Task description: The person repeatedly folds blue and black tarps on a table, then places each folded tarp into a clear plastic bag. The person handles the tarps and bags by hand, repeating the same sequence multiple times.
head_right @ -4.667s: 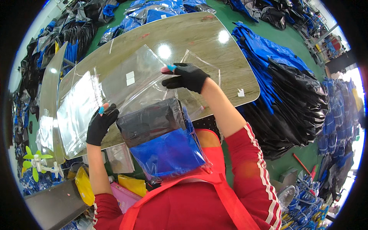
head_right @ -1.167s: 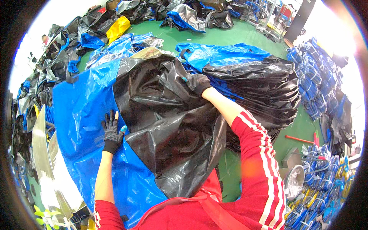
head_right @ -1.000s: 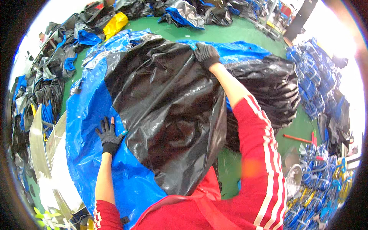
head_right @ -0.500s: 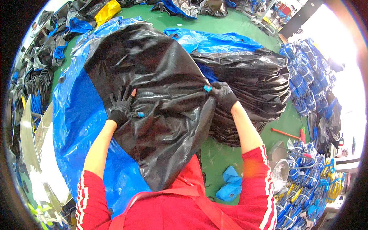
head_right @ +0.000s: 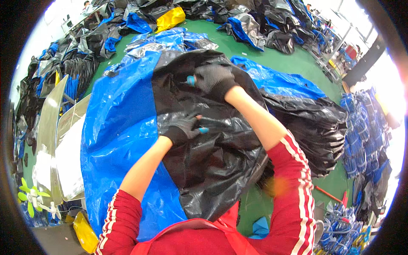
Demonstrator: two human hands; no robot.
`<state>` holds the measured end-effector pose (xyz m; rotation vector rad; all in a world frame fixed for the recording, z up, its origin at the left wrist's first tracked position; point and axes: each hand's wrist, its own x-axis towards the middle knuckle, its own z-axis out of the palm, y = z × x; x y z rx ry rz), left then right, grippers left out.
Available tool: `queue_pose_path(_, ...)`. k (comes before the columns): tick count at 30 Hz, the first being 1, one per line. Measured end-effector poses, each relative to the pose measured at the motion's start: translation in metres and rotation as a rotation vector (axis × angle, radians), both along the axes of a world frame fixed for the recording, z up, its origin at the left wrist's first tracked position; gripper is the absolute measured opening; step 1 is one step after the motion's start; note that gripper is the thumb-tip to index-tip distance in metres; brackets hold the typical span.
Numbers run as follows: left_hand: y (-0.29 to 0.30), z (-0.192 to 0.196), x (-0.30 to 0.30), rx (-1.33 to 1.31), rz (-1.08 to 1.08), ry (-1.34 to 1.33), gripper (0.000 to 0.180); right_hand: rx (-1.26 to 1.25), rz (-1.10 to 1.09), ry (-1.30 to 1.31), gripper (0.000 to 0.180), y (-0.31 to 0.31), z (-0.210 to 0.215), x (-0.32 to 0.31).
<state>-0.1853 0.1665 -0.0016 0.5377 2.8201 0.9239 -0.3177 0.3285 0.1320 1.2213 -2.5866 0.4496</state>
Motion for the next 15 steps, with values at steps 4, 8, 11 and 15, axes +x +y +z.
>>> queue_pose_path(4, 0.023, -0.001, 0.000, -0.157, -0.139, 0.407, 0.078, 0.056, -0.286, 0.370, 0.071, -0.063, 0.003, -0.093)
queue_pose_path(8, 0.056, -0.011, 0.013, -0.135, -0.333, 0.197, 0.090, 0.268, -0.244, 0.420, 0.067, -0.122, -0.016, -0.142)
queue_pose_path(11, 0.057, -0.013, 0.021, 0.135, -0.247, 0.461, 0.085, -0.053, -0.307, 0.275, 0.054, -0.144, -0.006, -0.173)
queue_pose_path(15, 0.007, -0.012, 0.036, -0.151, -0.203, 0.209, 0.075, -0.065, -0.233, 0.391, 0.047, -0.152, 0.024, -0.194)
